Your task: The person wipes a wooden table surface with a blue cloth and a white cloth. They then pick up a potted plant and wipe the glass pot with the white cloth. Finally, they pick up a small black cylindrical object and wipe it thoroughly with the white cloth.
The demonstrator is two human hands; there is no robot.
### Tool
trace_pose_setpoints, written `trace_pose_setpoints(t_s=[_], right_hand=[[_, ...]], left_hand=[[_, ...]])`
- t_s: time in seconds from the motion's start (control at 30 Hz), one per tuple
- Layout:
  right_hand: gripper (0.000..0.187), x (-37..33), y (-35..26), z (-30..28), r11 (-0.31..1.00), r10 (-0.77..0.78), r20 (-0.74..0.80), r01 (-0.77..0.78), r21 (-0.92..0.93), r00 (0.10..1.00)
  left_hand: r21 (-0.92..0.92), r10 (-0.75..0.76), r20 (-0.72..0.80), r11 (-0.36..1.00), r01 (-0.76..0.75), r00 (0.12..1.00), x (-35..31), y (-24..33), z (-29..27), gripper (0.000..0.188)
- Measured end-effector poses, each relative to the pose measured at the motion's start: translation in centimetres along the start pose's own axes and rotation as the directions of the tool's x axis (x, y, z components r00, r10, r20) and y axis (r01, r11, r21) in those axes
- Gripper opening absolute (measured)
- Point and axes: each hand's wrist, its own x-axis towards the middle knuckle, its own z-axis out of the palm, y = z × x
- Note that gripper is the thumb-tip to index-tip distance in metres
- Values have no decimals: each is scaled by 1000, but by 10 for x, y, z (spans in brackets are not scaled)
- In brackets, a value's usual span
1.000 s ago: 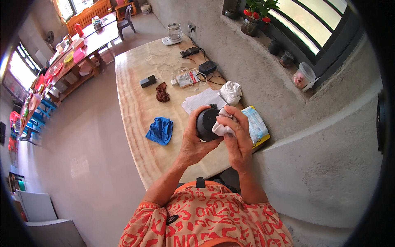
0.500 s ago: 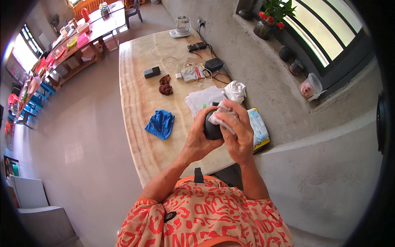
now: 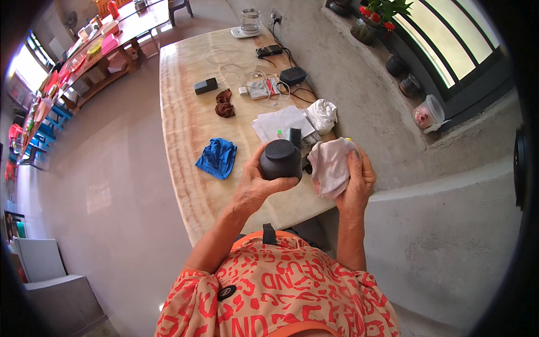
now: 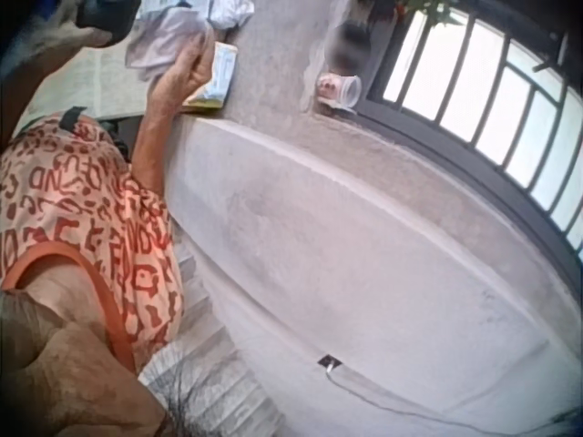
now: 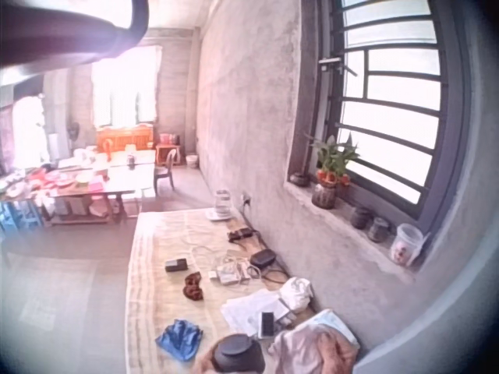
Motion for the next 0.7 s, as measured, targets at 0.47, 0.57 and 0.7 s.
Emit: trace_pose_setpoints(t_s=[0.47, 0.57, 0.7], right_hand=[[23, -6, 11, 25, 975, 135, 131, -155, 157, 982], [23, -9, -14, 17, 889, 284, 114, -306, 341, 952], [25, -12, -3, 5, 819, 321, 133, -346, 458, 938]], left_hand=[[-156, 9, 149, 988, 15, 989, -18, -13, 16, 72], [-179, -52, 190, 980, 87, 980, -16, -10, 11, 75], [-252, -123, 303, 946, 204, 945, -12, -13, 1, 74]])
